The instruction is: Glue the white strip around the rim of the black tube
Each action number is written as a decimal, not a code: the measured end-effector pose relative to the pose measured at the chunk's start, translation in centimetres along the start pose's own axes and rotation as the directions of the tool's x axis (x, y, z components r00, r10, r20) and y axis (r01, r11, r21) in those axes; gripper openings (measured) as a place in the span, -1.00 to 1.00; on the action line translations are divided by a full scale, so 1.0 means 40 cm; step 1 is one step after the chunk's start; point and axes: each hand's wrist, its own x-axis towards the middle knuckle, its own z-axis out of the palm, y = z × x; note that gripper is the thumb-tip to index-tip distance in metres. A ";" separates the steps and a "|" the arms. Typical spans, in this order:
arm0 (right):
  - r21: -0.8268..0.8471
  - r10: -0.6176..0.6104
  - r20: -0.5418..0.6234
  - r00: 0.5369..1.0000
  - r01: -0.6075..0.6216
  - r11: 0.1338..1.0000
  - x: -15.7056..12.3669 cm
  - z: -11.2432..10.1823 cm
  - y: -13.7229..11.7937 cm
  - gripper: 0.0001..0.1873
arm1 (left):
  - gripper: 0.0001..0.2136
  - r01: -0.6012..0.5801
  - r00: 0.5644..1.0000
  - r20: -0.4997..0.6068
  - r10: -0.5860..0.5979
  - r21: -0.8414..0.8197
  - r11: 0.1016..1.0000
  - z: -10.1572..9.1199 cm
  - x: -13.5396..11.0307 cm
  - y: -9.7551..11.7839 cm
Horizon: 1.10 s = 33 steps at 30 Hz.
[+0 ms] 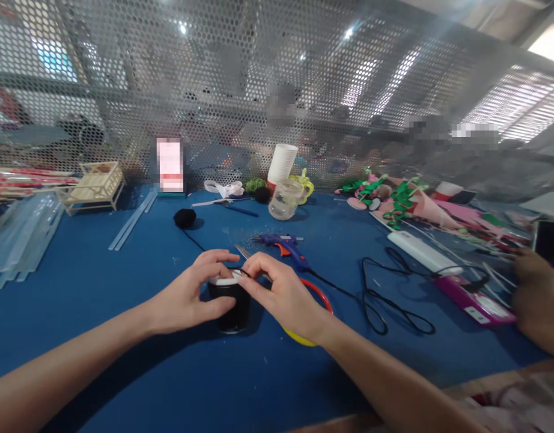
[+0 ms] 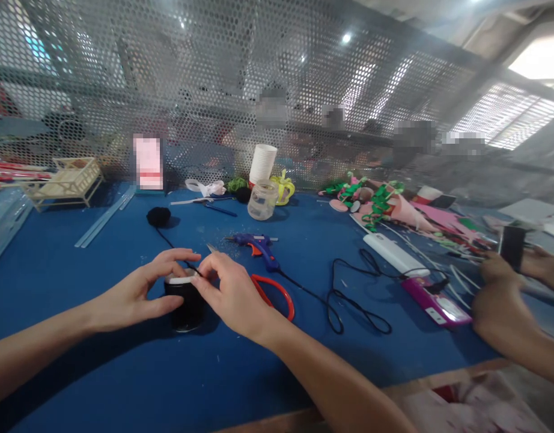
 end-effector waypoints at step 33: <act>-0.666 0.442 -0.137 0.886 -0.413 0.621 0.081 -0.126 0.144 -0.88 | -0.88 0.095 0.984 -0.112 -0.140 -0.339 0.936 -0.004 -0.007 -0.056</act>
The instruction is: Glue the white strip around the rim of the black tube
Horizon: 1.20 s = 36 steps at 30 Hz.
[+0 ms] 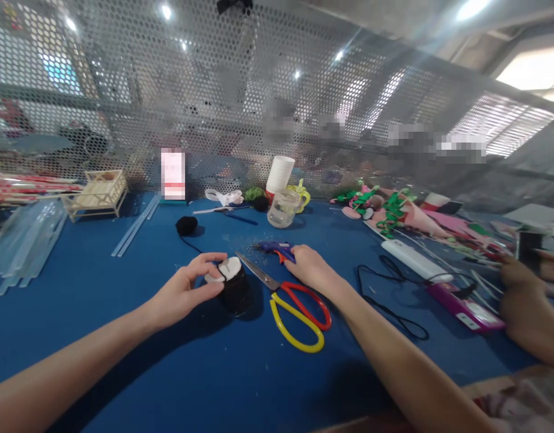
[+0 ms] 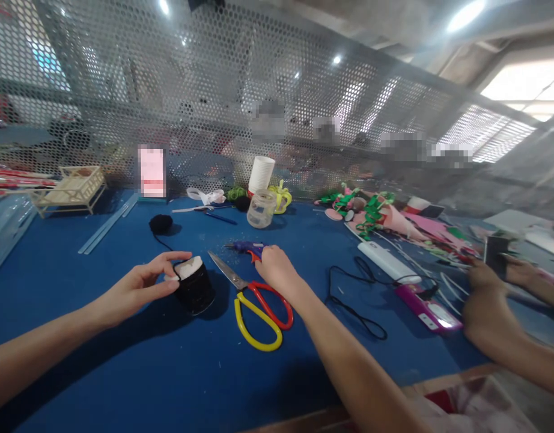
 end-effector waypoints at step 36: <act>0.459 -0.310 -0.173 0.935 0.355 0.815 -0.183 -0.009 -0.090 -0.89 | -0.82 0.022 0.987 -0.159 -0.010 0.073 0.997 0.001 0.012 -0.020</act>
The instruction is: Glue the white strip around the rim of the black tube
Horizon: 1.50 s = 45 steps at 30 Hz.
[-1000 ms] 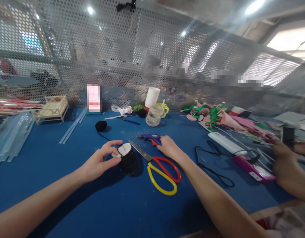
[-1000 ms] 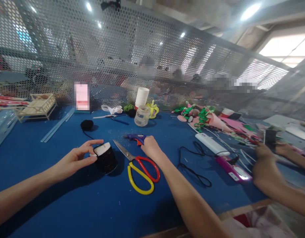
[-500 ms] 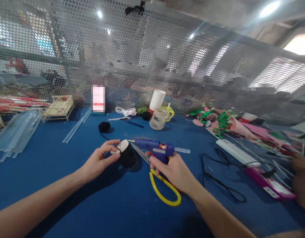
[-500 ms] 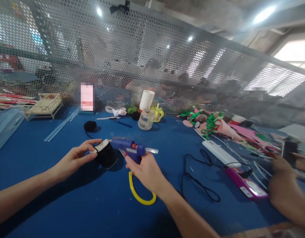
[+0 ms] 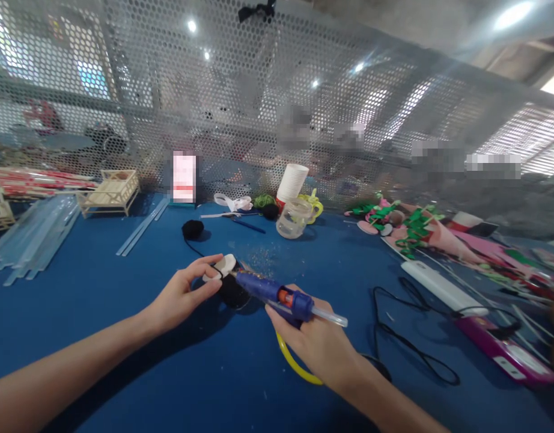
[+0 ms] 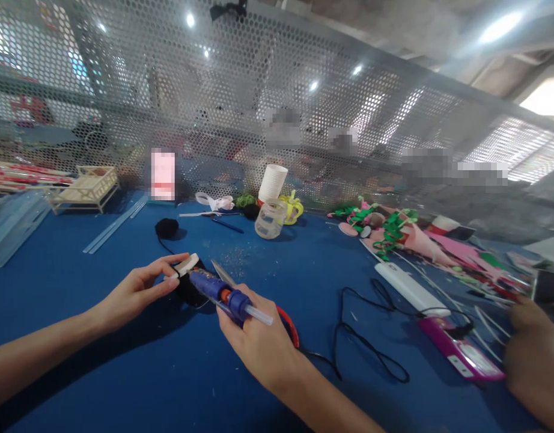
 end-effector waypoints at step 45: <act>-0.028 -0.036 -0.013 0.999 0.036 0.999 -0.003 0.020 0.012 -0.93 | -0.72 0.036 0.999 0.034 -0.034 -0.055 0.998 -0.008 -0.003 0.005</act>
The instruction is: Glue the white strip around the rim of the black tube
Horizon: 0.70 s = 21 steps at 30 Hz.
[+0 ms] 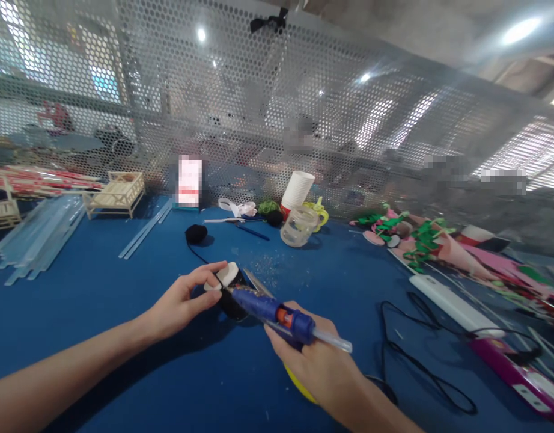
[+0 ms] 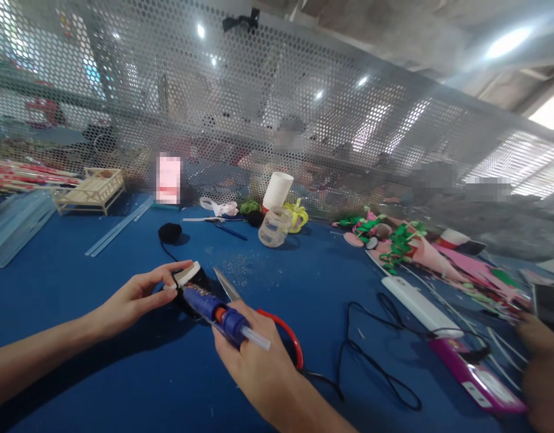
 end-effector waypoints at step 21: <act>-0.008 0.144 0.000 0.990 -0.144 0.990 0.023 -0.030 -0.013 -0.83 | -0.80 -0.037 0.998 0.045 0.041 -0.094 0.995 -0.006 0.000 -0.018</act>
